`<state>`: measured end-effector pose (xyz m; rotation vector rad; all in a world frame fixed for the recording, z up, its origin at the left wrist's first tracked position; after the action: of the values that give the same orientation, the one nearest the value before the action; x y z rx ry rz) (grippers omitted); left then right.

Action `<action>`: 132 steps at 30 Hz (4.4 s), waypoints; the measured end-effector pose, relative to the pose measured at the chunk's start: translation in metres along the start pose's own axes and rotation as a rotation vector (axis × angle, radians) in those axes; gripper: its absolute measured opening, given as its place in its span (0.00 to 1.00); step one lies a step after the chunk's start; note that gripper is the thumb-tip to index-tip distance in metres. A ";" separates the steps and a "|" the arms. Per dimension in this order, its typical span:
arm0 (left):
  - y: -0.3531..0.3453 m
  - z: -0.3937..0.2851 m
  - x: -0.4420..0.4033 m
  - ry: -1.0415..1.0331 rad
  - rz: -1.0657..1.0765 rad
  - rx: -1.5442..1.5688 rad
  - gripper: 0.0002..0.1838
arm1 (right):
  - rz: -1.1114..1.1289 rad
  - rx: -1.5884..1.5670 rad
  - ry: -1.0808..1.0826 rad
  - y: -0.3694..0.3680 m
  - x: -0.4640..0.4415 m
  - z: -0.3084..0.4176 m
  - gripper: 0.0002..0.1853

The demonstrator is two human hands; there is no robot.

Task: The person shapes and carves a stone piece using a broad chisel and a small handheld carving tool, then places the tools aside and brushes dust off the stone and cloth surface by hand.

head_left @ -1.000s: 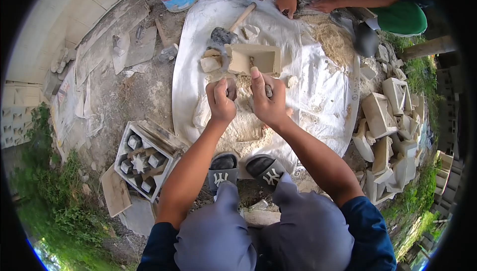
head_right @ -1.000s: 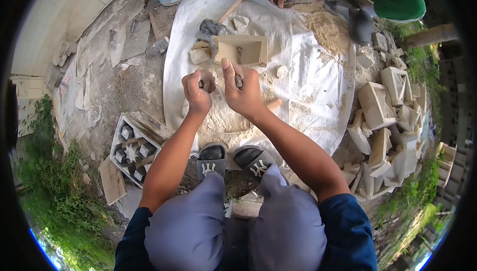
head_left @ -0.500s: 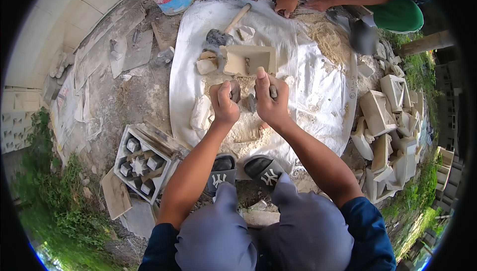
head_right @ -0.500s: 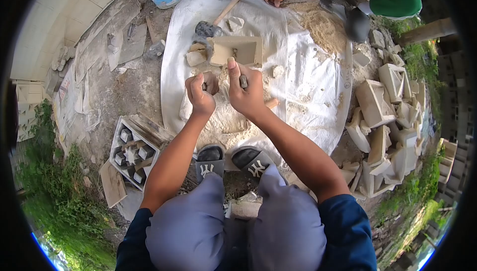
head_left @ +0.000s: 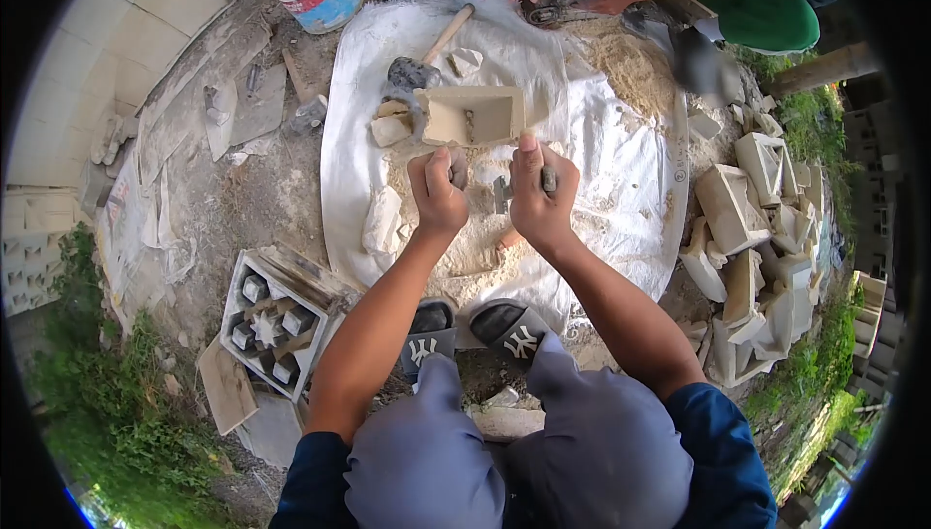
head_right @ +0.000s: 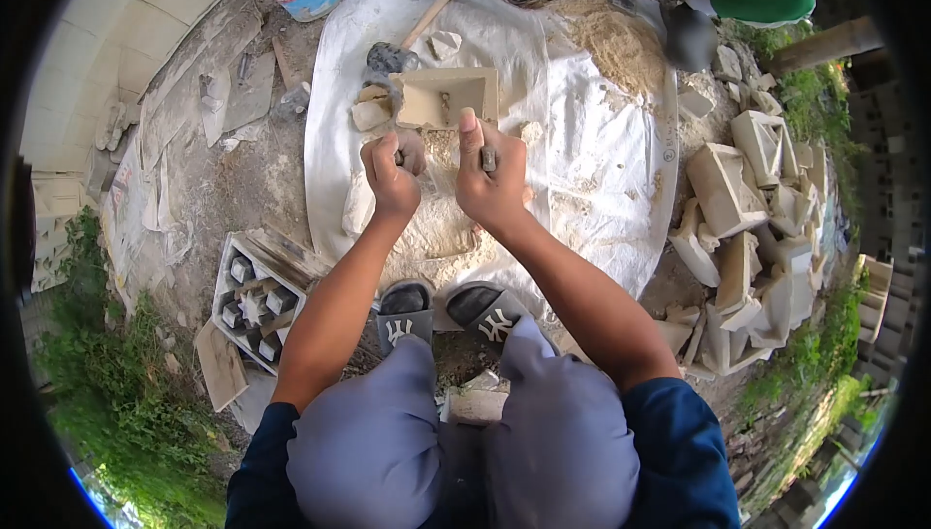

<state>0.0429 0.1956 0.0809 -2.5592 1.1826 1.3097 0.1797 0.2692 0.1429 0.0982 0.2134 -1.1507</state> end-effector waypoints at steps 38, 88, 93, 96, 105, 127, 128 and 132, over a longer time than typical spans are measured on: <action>-0.068 -0.006 0.033 -0.064 -0.212 -0.031 0.05 | -0.118 0.029 0.058 0.061 0.005 0.004 0.27; 0.059 0.043 0.050 0.020 -0.062 0.288 0.05 | 0.167 -0.009 -0.179 -0.032 0.011 -0.012 0.28; 0.066 -0.001 0.045 -0.102 -0.283 -0.528 0.09 | 0.231 0.087 -0.064 -0.055 0.011 -0.010 0.27; 0.077 -0.007 0.038 -0.100 -0.264 -0.258 0.11 | 0.270 0.070 -0.049 -0.070 0.005 -0.008 0.28; 0.111 -0.011 0.039 -0.028 -0.231 -0.032 0.08 | 0.270 0.100 0.045 -0.091 0.017 -0.012 0.25; 0.116 -0.018 0.034 0.305 -0.513 -0.107 0.28 | 0.371 0.069 0.037 -0.115 0.039 0.002 0.23; 0.115 -0.008 0.054 0.311 -0.427 -0.034 0.25 | 0.346 0.098 0.062 -0.113 0.040 -0.005 0.23; 0.109 0.013 0.084 0.272 -0.315 -0.036 0.17 | 0.349 0.070 -0.022 -0.113 0.036 0.007 0.23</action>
<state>-0.0059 0.0716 0.0447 -2.8670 0.7407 0.9501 0.0911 0.1897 0.1454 0.1775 0.1294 -0.8113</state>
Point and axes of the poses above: each hand's wrist, its own x-axis away from the middle knuckle, its own y-axis out of the back of the hand, z = x × y, the point moved 5 cm from there along -x, towards the middle knuckle, and after that the axes turned 1 degree about -x, right-handed, at the moved point
